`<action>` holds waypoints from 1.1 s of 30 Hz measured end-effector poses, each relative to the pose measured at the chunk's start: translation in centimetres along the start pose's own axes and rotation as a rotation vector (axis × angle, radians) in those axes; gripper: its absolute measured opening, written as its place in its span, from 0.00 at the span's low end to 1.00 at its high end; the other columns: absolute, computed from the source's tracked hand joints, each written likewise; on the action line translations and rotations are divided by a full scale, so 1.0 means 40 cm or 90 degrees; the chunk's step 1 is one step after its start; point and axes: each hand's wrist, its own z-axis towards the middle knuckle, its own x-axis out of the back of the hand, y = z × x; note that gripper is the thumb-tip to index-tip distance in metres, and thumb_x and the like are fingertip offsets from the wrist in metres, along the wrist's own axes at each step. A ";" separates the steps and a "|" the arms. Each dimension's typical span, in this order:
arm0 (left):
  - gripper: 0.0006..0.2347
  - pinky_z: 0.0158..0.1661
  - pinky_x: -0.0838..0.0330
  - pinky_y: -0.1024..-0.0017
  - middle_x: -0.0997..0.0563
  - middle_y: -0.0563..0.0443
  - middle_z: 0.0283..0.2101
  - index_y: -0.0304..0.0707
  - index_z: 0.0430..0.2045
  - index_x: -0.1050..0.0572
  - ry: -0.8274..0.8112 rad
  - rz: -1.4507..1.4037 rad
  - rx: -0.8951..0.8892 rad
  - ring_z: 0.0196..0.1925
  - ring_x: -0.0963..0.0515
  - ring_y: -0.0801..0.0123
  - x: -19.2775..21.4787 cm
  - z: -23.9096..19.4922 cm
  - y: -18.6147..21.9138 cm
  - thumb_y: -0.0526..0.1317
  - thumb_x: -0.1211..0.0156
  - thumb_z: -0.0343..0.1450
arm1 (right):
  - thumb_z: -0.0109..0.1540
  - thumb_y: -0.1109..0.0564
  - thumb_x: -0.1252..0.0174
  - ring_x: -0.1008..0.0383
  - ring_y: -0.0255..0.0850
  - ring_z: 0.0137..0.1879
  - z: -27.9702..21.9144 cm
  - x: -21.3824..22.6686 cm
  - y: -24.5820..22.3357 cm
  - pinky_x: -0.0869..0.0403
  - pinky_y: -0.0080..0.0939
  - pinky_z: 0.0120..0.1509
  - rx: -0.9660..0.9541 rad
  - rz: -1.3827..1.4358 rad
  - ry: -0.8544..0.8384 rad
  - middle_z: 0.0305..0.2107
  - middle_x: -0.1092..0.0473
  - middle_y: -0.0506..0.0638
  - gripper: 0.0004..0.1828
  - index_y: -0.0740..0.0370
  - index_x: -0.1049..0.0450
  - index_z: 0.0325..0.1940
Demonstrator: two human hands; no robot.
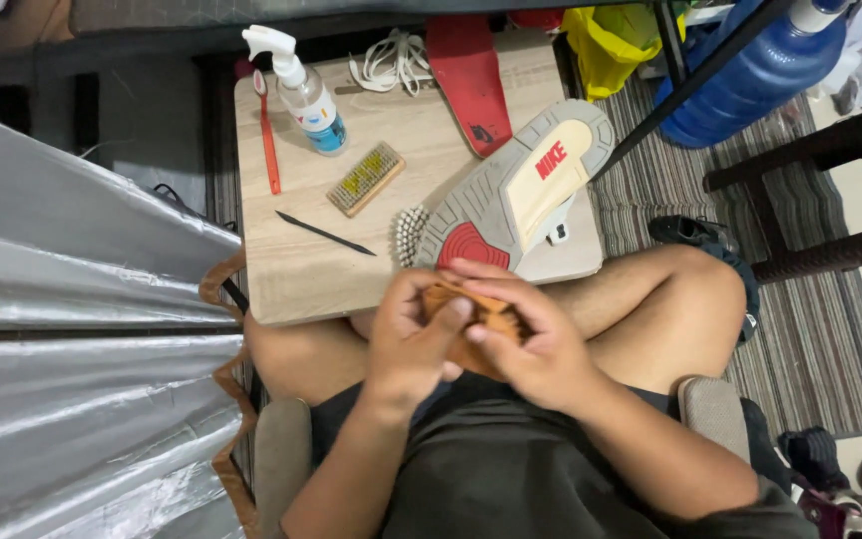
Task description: The person sits on the floor with a sneaker resting on their legs and cleans its sole and midsole. They wipe the sole with an orange cloth, spray cleaning solution on it, scrape the midsole edge with a small black tool, and continue wiping the sole and sides of the shoe.
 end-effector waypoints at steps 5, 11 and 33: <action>0.11 0.39 0.21 0.72 0.18 0.44 0.45 0.35 0.39 0.24 -0.019 0.186 -0.405 0.44 0.17 0.60 -0.096 0.028 0.009 0.36 0.30 0.67 | 0.64 0.63 0.43 0.21 0.45 0.50 -0.036 0.188 0.014 0.23 0.42 0.55 -0.066 -0.184 0.096 0.43 0.22 0.57 0.11 0.65 0.20 0.48; 0.44 0.63 0.47 0.41 0.35 0.27 0.63 0.28 0.61 0.37 0.085 0.747 -0.539 0.65 0.38 0.32 -0.127 0.109 0.058 0.51 0.19 0.54 | 0.62 0.76 0.42 0.20 0.57 0.52 0.098 0.271 -0.043 0.24 0.51 0.60 0.214 -0.587 0.170 0.45 0.22 0.60 0.15 0.68 0.18 0.49; 0.47 0.40 0.31 0.51 0.29 0.39 0.56 0.31 0.60 0.31 0.121 0.860 -0.407 0.49 0.26 0.45 -0.126 0.195 -0.015 0.50 0.23 0.42 | 0.59 0.64 0.45 0.25 0.49 0.42 0.119 0.136 0.069 0.28 0.46 0.48 0.281 -0.698 0.005 0.36 0.24 0.45 0.09 0.51 0.22 0.32</action>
